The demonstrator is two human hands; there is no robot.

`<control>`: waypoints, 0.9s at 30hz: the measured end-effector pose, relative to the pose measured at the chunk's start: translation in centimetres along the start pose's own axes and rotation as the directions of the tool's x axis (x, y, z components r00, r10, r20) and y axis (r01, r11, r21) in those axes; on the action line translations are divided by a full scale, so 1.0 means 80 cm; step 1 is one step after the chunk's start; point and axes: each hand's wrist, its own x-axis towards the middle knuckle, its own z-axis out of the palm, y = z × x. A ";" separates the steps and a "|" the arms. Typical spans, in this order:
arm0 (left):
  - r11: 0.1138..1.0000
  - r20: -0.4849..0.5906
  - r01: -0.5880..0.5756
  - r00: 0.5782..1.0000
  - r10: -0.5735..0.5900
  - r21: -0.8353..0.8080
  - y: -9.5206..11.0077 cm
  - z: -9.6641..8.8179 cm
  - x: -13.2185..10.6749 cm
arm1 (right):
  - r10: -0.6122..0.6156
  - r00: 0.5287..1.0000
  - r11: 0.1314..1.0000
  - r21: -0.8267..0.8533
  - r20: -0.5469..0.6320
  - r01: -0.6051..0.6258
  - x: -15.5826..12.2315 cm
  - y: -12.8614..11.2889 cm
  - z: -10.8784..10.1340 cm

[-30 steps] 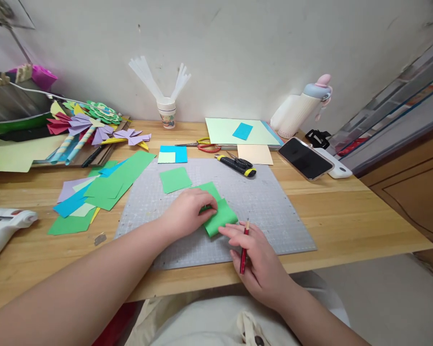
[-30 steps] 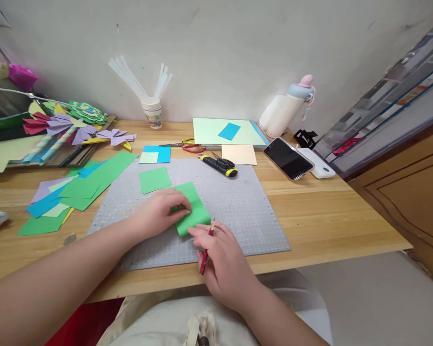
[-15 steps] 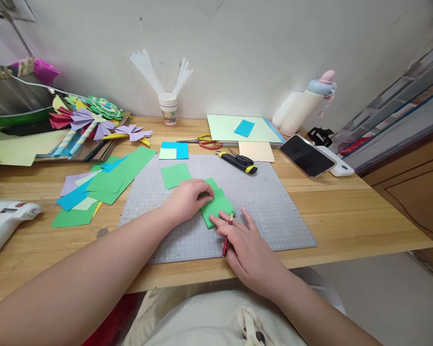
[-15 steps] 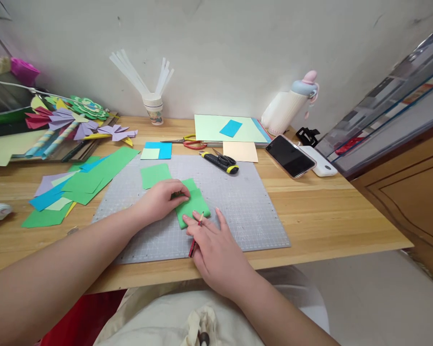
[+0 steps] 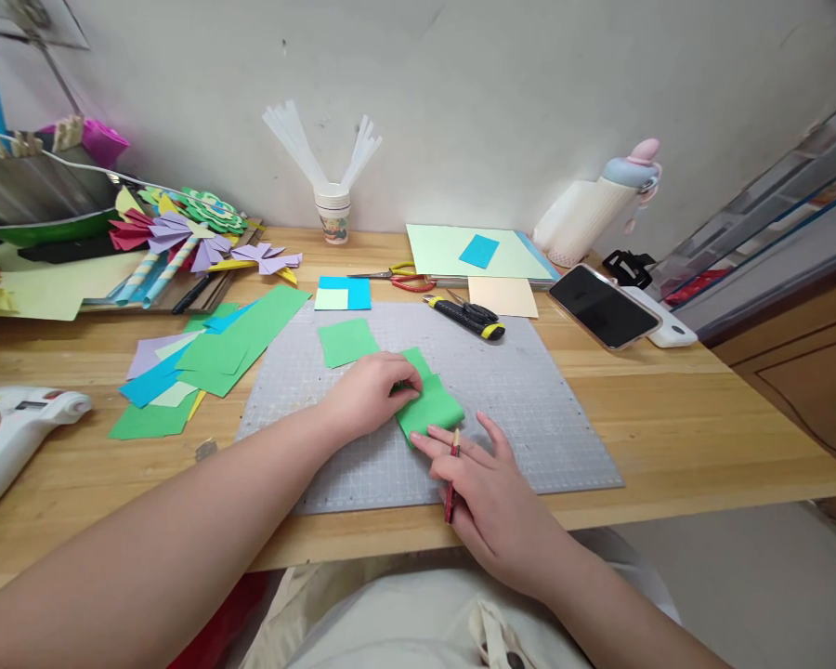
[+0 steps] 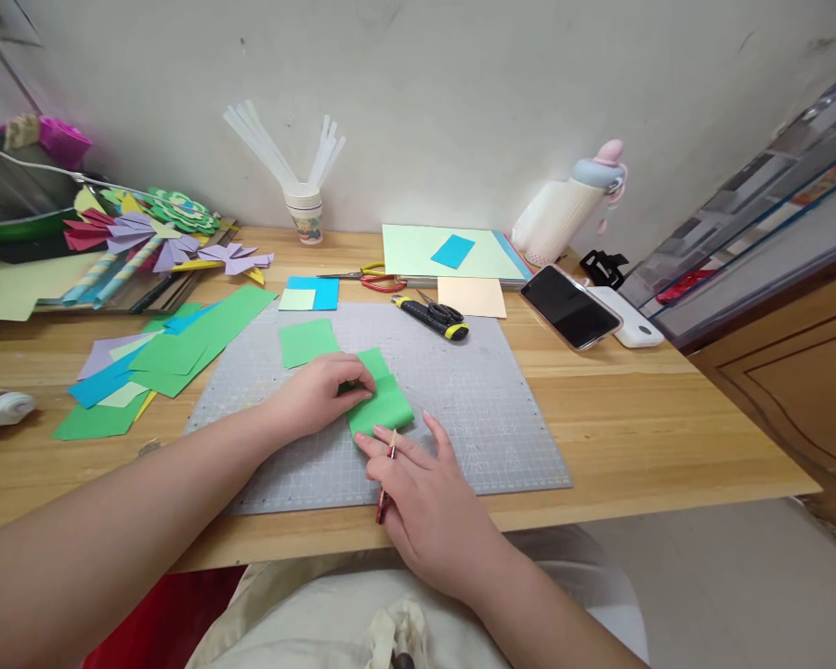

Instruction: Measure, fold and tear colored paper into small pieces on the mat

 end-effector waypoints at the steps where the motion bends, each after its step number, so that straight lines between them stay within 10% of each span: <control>1: 1.000 0.002 0.000 1.000 0.000 0.000 0.000 0.000 0.000 | -0.005 1.000 1.000 0.004 -0.003 0.005 0.000 0.000 0.000; 27: 0.985 0.023 0.158 0.987 -0.157 -0.076 0.005 -0.004 0.004 | 0.000 1.000 1.000 0.005 0.021 0.000 0.001 0.000 0.002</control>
